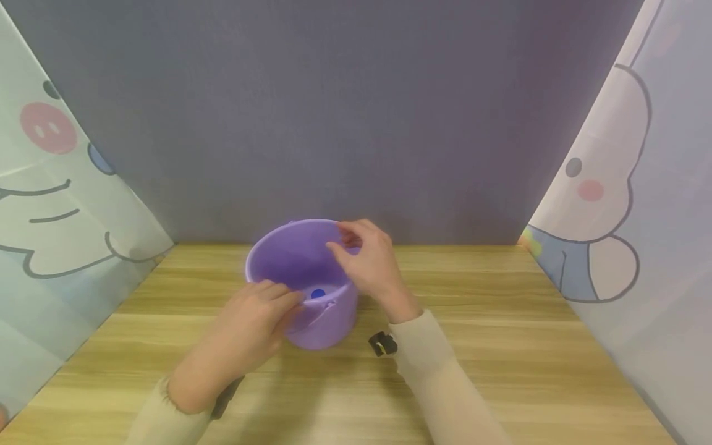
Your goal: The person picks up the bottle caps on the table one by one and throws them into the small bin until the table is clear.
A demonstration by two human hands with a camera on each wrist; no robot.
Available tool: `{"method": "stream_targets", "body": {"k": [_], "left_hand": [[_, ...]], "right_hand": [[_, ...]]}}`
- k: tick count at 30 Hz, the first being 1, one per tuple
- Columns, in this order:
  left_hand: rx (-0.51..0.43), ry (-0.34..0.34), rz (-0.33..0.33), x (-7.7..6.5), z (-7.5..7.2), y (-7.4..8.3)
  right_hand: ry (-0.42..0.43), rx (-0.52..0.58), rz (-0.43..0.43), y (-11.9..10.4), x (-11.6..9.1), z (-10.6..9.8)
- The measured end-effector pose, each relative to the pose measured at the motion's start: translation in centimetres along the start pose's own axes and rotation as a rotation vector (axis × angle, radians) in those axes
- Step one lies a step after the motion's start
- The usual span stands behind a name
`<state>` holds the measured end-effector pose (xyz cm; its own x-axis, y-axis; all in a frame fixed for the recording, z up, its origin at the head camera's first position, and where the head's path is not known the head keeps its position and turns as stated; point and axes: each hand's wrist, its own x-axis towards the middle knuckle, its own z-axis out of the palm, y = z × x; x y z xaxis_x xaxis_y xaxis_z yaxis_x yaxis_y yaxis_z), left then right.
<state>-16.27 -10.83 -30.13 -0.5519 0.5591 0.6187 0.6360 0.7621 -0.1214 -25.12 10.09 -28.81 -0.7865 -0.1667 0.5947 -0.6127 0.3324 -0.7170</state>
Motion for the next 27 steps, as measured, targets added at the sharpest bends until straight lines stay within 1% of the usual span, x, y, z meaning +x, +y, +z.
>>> {"method": "stream_targets", "body": {"k": [6,11,17,27], "left_hand": [[0.013,-0.012,0.004,0.0,0.0,0.0],[0.012,0.004,0.015,0.1,0.0,0.0],[-0.001,0.025,0.027,0.2,0.1,0.1],[-0.031,0.037,0.032,0.4,1.0,-0.2]], "right_hand": [[0.015,0.003,-0.004,-0.1,-0.4,-0.7],[0.035,0.032,-0.012,0.3,-0.7,-1.5],[0.073,0.035,-0.007,1.2,-1.2,-2.6],[0.112,0.031,-0.010,2.4,-2.0,-4.3]]}}
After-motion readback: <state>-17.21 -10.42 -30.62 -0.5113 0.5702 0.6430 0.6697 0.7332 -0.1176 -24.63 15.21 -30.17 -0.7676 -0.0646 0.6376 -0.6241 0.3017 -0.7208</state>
